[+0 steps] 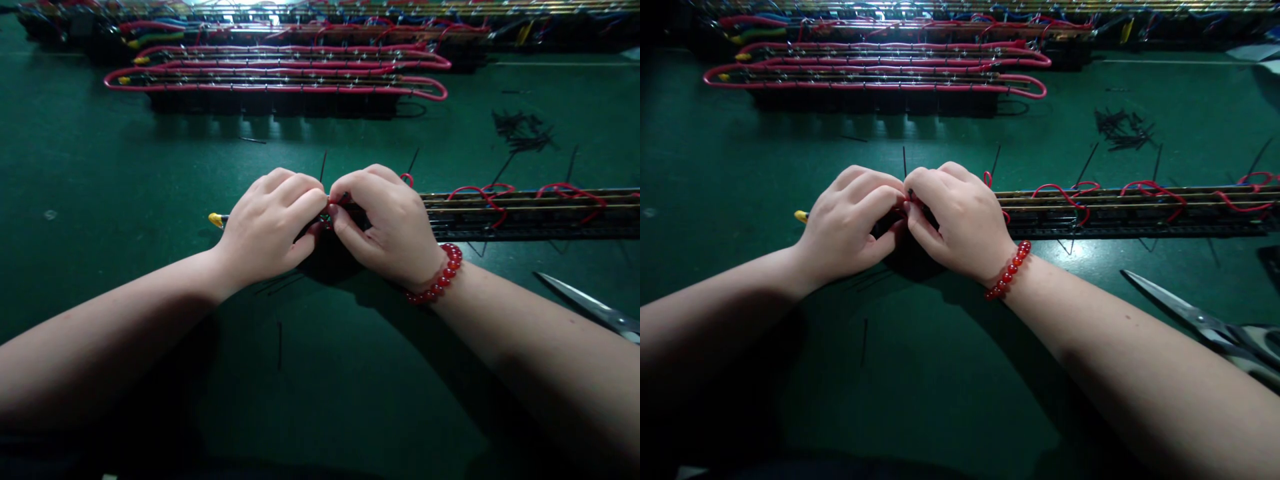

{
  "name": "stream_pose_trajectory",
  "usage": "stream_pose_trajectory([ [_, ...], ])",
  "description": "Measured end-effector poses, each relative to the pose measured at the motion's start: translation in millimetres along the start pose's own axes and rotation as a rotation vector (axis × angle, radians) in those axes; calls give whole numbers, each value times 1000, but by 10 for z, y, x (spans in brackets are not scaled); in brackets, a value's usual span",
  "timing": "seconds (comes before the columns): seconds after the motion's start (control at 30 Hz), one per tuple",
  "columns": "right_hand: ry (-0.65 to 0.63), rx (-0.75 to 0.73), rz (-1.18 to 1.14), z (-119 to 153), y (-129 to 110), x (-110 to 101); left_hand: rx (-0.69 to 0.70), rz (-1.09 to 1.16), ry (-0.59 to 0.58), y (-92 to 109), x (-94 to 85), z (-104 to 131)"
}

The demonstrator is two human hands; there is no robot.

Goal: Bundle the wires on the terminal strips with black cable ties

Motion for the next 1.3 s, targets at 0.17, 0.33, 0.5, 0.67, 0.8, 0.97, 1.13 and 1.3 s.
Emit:
stream_pose_trajectory([
  [0.17,-12,4,4,-5,-5,6,-12,13,-10,-6,-8,5],
  [0.33,-13,-1,11,-10,-10,12,-17,10,-15,0,-22,5],
  [0.5,-6,-7,17,-7,-11,9,4,-16,-1,0,-21,4],
  [0.67,-2,-8,15,-6,-8,6,18,-36,9,7,-21,7],
  [0.8,-6,-4,23,-4,-6,2,7,-29,7,10,-21,6],
  [0.97,-34,3,28,-8,-18,-16,-17,-3,-10,-3,-15,0],
  [1.13,-32,0,27,-17,-24,-27,-27,18,-18,-1,-22,-4],
  [1.3,-49,14,35,-11,-17,-18,-31,19,-18,4,-25,-6],
])
Point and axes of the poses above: each hand's wrist, its own z-axis away from the middle knuckle, its own x-axis out of the palm, y = z × x, the point moved 2 cm from there along -z, towards the middle knuckle, and after that the axes turned 14 degrees about z, right-handed, at the moved point
